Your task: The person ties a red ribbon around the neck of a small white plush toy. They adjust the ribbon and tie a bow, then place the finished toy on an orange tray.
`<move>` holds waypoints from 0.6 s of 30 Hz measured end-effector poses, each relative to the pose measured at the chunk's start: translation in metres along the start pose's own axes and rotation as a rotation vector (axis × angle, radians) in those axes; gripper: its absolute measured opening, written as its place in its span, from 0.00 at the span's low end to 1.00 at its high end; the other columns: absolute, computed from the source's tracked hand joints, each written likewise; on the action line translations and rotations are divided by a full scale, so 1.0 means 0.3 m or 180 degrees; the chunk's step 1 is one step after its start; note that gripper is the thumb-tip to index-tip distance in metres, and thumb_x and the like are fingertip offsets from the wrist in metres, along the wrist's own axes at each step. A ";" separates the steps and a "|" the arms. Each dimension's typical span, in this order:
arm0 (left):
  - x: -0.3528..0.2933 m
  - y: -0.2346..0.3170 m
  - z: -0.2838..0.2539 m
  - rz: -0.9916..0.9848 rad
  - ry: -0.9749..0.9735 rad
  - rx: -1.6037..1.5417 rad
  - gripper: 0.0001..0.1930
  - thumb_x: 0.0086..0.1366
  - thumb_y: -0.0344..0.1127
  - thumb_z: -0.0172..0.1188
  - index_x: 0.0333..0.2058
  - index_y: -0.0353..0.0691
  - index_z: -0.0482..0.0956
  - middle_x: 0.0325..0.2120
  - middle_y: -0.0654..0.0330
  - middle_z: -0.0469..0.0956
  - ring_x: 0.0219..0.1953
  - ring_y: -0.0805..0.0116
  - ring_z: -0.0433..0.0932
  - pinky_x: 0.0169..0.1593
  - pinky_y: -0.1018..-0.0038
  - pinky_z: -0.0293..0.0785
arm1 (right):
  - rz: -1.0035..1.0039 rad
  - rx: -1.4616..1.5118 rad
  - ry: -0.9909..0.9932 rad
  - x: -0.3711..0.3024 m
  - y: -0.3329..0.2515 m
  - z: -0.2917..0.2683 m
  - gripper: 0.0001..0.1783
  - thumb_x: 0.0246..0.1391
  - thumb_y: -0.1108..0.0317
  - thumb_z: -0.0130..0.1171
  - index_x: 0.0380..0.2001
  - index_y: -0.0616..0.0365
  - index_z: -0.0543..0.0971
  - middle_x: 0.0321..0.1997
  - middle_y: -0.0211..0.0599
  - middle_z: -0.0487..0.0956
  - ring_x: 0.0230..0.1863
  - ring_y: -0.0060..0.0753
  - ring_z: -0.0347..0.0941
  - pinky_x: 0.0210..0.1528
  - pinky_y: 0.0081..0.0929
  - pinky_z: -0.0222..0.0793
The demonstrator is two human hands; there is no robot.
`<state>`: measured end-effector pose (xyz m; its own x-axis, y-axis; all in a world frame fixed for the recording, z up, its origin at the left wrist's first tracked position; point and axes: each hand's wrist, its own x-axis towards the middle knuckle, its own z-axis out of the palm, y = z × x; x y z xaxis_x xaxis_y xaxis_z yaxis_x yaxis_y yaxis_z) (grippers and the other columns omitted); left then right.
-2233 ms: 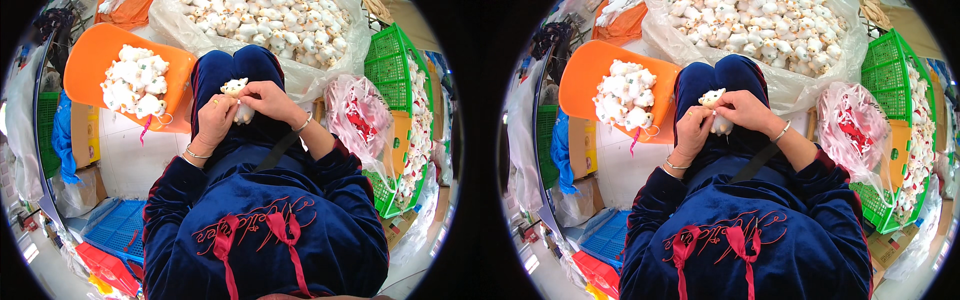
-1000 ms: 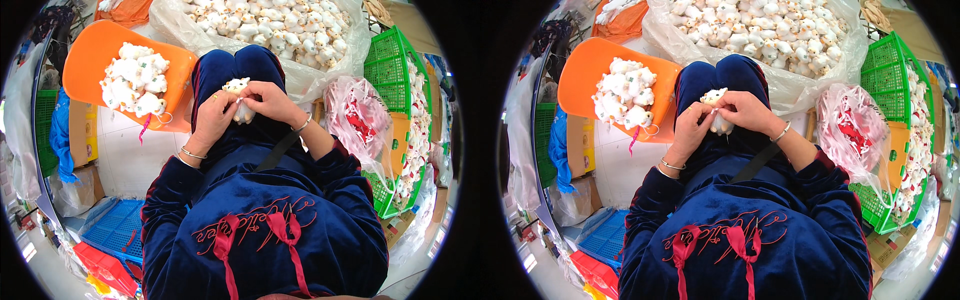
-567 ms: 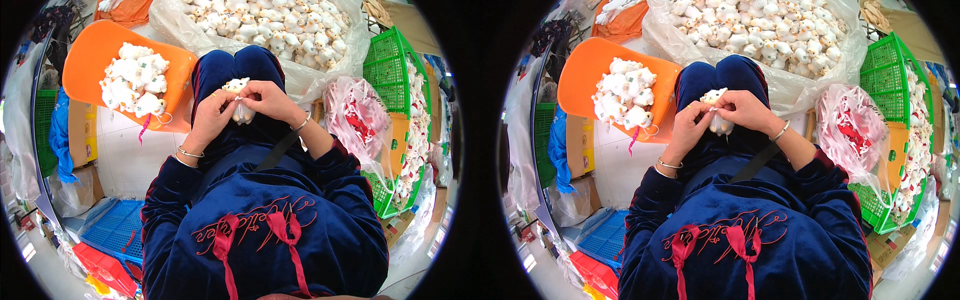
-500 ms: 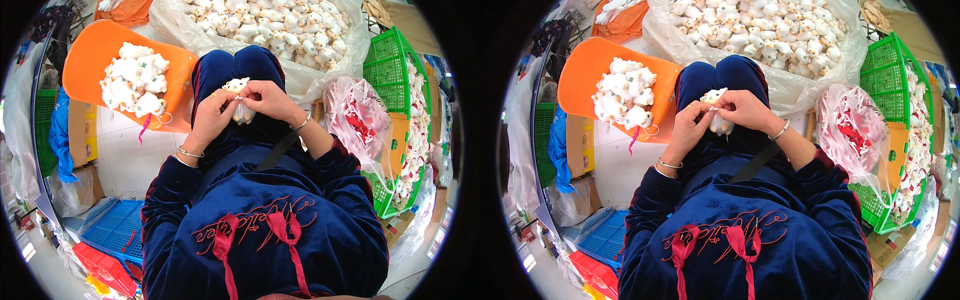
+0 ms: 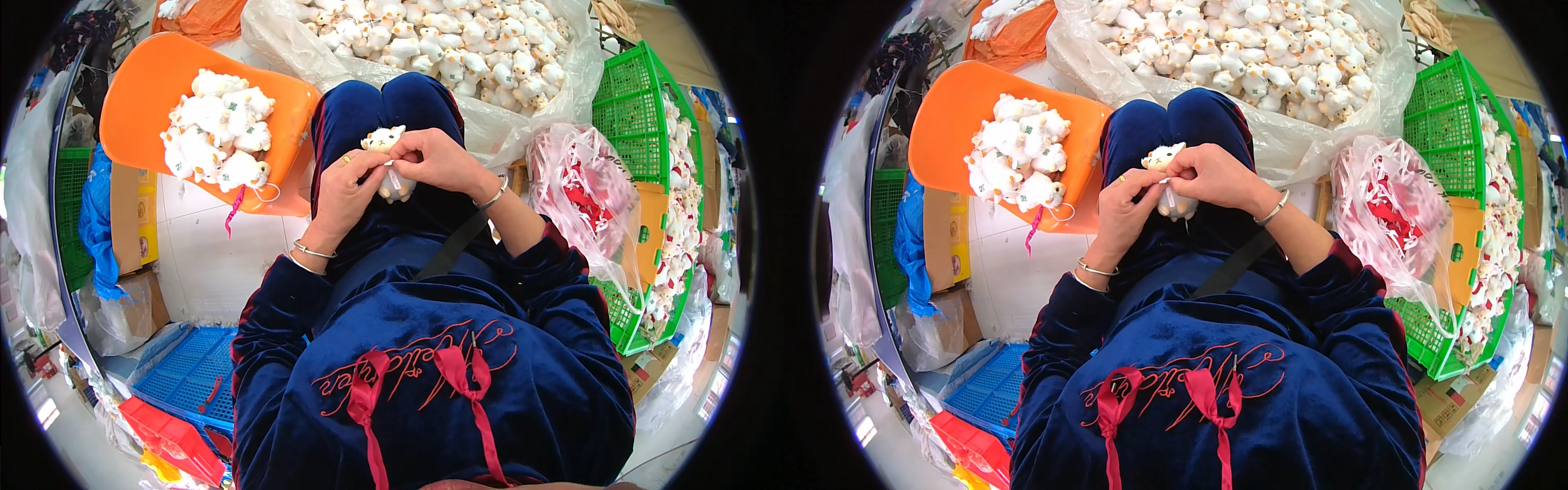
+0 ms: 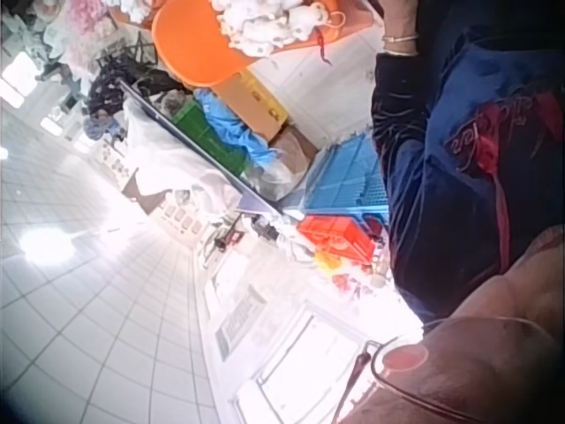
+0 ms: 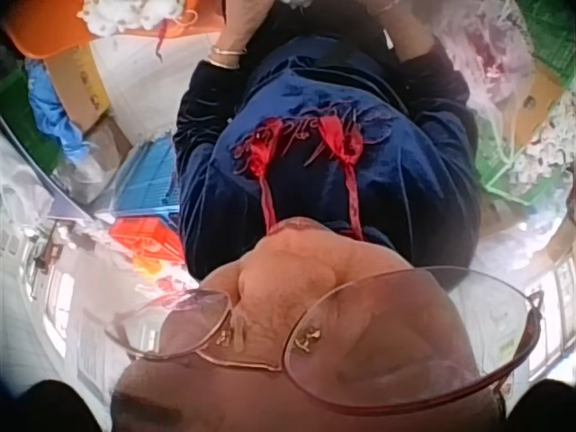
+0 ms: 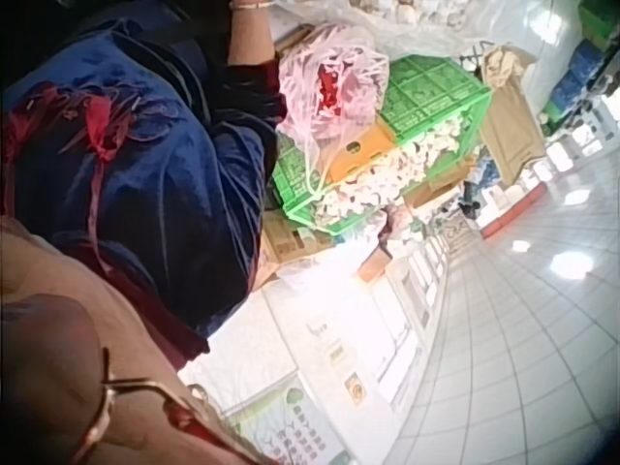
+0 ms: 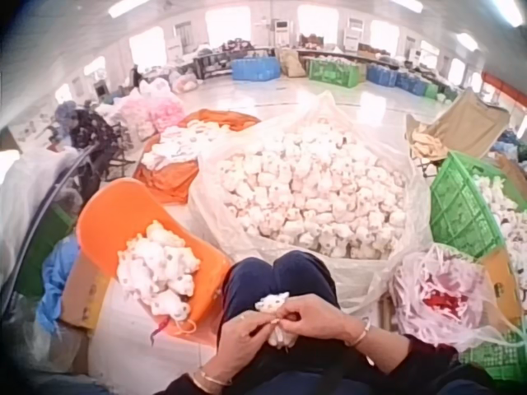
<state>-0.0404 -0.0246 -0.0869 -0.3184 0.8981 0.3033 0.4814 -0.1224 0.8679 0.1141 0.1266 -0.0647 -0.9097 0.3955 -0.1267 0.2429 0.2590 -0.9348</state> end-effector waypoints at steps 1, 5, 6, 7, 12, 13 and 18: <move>-0.002 -0.005 0.002 0.0070 0.0023 0.0053 0.08 0.62 0.24 0.68 0.40 0.38 0.85 0.36 0.56 0.85 0.38 0.59 0.85 0.44 0.70 0.81 | 0.0050 0.0024 -0.0025 0.003 0.006 0.001 0.10 0.53 0.68 0.64 0.34 0.65 0.84 0.25 0.35 0.80 0.27 0.21 0.74 0.35 0.24 0.72; -0.007 -0.027 0.009 0.0479 0.0084 0.0270 0.11 0.59 0.23 0.69 0.41 0.39 0.85 0.36 0.57 0.84 0.39 0.58 0.84 0.44 0.69 0.81 | 0.0182 0.0145 -0.0057 0.006 0.001 0.002 0.10 0.53 0.68 0.65 0.34 0.65 0.84 0.25 0.32 0.80 0.28 0.18 0.72 0.34 0.22 0.71; -0.007 -0.031 0.010 0.0616 0.0088 0.0321 0.12 0.59 0.23 0.69 0.42 0.40 0.85 0.36 0.57 0.84 0.39 0.58 0.84 0.43 0.68 0.81 | 0.0179 0.0207 -0.0040 0.007 0.001 0.002 0.10 0.53 0.67 0.65 0.34 0.65 0.84 0.25 0.31 0.80 0.28 0.17 0.72 0.34 0.21 0.71; -0.005 -0.036 0.008 0.0723 0.0057 0.0373 0.12 0.59 0.22 0.69 0.42 0.40 0.85 0.36 0.58 0.84 0.38 0.58 0.83 0.43 0.68 0.81 | 0.0175 0.0269 -0.0023 0.007 0.002 0.002 0.10 0.54 0.67 0.65 0.33 0.65 0.84 0.25 0.30 0.81 0.28 0.17 0.72 0.34 0.21 0.70; 0.003 -0.045 0.001 0.1054 -0.0031 0.0570 0.13 0.58 0.22 0.69 0.43 0.39 0.85 0.36 0.58 0.82 0.38 0.58 0.82 0.41 0.67 0.80 | 0.0363 0.0436 -0.0199 0.020 0.009 -0.021 0.11 0.54 0.66 0.65 0.33 0.65 0.84 0.27 0.27 0.81 0.29 0.16 0.72 0.35 0.21 0.70; 0.005 -0.042 0.001 0.1077 -0.0030 0.0598 0.13 0.58 0.23 0.69 0.43 0.39 0.85 0.37 0.58 0.82 0.38 0.58 0.82 0.41 0.67 0.80 | 0.0415 0.0460 -0.0280 0.023 -0.006 -0.033 0.11 0.55 0.66 0.65 0.33 0.65 0.84 0.27 0.26 0.80 0.30 0.15 0.72 0.34 0.20 0.70; 0.011 -0.035 0.001 0.1174 -0.0041 0.0704 0.12 0.59 0.23 0.68 0.43 0.38 0.85 0.38 0.58 0.83 0.37 0.57 0.81 0.41 0.67 0.80 | 0.0612 0.0547 -0.0610 0.032 -0.021 -0.063 0.12 0.56 0.64 0.66 0.34 0.64 0.84 0.26 0.25 0.79 0.28 0.14 0.71 0.32 0.19 0.68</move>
<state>-0.0464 -0.0202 -0.0953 -0.0826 0.8166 0.5712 0.7250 -0.3441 0.5967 0.1102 0.1454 -0.0538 -0.9035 0.2454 -0.3514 0.3708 0.0364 -0.9280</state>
